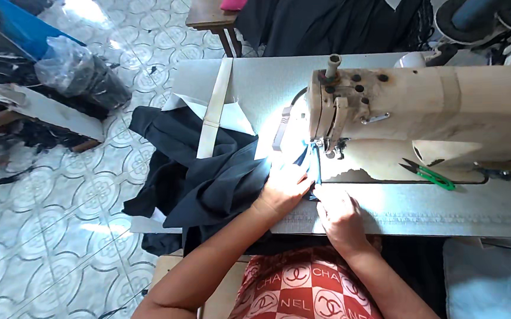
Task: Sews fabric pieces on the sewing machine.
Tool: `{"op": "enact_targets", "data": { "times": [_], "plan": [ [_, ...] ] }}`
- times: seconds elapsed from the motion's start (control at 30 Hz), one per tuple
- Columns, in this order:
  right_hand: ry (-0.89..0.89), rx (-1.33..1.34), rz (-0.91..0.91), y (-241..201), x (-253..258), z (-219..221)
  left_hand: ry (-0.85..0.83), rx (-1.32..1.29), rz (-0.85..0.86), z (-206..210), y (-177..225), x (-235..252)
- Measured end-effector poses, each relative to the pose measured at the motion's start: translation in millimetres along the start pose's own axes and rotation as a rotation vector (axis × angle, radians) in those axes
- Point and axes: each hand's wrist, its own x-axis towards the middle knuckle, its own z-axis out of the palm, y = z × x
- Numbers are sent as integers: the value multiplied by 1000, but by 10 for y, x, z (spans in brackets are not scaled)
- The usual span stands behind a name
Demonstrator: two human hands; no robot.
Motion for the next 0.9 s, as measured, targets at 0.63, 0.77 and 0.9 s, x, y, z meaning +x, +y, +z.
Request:
{"op": "enact_targets", "data": {
  "times": [0.63,0.77,0.9],
  "plan": [
    [18,-53,-27,112,388,179,-156,-25,-106,-16,-158,386],
    [49,-32,-29,123,398,239,-130,-63,-32,-17,-228,373],
    [33,-60,-45,103,342,213,-55,-27,73,-69,-263,262]
  ]
}}
